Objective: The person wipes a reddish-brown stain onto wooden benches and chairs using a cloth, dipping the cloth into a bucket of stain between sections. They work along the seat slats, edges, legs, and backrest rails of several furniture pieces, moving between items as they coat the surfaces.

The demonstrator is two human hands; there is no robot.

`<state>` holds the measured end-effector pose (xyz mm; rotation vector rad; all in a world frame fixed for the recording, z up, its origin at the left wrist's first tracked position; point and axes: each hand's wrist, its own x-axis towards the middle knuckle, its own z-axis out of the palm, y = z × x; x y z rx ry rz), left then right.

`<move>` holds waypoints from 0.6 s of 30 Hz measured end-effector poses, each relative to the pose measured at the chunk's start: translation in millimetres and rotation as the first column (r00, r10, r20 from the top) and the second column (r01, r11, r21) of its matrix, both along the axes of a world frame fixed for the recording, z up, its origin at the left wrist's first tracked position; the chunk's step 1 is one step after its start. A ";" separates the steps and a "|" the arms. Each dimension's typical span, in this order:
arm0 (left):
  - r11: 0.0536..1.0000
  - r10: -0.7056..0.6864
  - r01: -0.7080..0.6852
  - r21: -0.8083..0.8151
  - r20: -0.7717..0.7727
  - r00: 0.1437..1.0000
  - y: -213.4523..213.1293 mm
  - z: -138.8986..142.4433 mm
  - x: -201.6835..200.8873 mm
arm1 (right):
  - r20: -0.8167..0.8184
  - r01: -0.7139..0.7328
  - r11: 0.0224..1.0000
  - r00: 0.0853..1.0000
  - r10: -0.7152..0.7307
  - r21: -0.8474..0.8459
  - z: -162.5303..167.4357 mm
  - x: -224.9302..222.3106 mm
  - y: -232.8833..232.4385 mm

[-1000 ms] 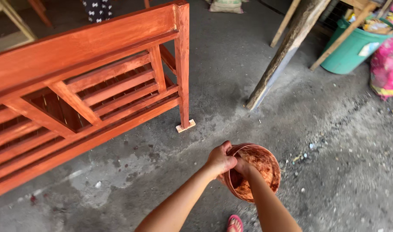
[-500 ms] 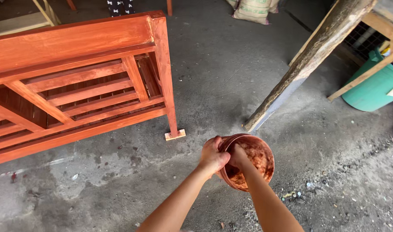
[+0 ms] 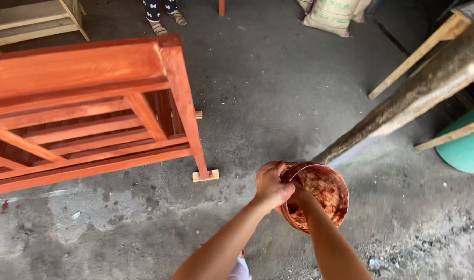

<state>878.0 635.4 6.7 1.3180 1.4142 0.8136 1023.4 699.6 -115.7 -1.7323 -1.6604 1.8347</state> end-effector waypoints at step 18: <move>0.934 0.337 -0.332 -0.130 0.020 0.941 194.8 57.2 -16.8 | -0.101 -0.147 0.988 0.985 0.141 -0.054 17.1 -27.3 221.3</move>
